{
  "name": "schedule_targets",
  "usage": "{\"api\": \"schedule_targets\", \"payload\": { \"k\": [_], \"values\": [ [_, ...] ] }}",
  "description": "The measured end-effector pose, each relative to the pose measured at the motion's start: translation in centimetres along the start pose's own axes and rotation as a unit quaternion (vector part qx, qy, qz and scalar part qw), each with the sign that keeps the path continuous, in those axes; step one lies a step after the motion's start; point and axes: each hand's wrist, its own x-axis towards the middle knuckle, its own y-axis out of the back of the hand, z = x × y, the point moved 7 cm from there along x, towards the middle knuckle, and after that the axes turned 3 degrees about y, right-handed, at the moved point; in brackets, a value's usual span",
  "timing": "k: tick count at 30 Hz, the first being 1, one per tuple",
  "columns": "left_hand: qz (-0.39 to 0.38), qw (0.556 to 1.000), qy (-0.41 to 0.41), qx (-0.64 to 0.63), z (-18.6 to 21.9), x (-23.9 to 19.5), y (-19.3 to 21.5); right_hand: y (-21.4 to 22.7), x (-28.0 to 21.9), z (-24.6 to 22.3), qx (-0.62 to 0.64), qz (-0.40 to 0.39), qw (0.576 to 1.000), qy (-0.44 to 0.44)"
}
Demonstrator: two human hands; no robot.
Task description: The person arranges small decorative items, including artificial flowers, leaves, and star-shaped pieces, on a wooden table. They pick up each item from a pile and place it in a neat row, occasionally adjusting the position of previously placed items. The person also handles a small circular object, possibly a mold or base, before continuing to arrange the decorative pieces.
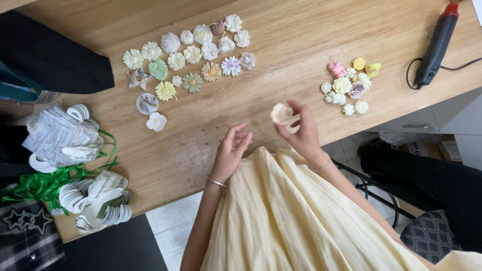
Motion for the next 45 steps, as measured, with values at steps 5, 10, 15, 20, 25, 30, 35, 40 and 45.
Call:
{"api": "schedule_targets", "payload": {
  "k": [5,10,15,20,25,30,35,40,45],
  "values": [
    [-0.027,0.979,0.044,-0.199,-3.2,1.4,-0.5,-3.4,0.8,-6.4,0.029,-0.147,0.985,0.079],
    [0.148,0.925,0.085,-0.338,-9.1,2.6,5.4,-3.1,1.7,-5.7,0.023,-0.124,0.991,0.053],
    [0.333,0.877,0.029,-0.345,-13.4,5.1,14.8,-2.0,1.1,-2.3,-0.008,-0.114,0.993,-0.005],
    [0.405,0.866,-0.020,-0.294,-14.4,6.6,19.4,-1.9,0.7,-0.9,-0.029,-0.113,0.993,0.004],
    [0.448,0.825,-0.016,-0.345,-15.2,8.2,20.1,-1.5,0.2,0.1,-0.029,-0.126,0.992,-0.016],
    [0.492,0.768,-0.049,-0.406,-15.8,9.2,20.2,-0.4,-0.6,2.3,-0.047,-0.100,0.993,-0.042],
    [0.466,0.766,-0.085,-0.434,-15.5,9.6,20.3,1.8,-2.0,6.3,-0.099,-0.047,0.991,-0.081],
    [0.478,0.759,-0.001,-0.442,-16.1,7.2,18.0,1.4,-1.7,10.2,-0.134,-0.023,0.985,-0.106],
    [0.423,0.812,0.006,-0.402,-15.5,3.8,13.3,-0.9,-0.4,12.6,-0.173,-0.029,0.982,-0.067]
  ]
}}
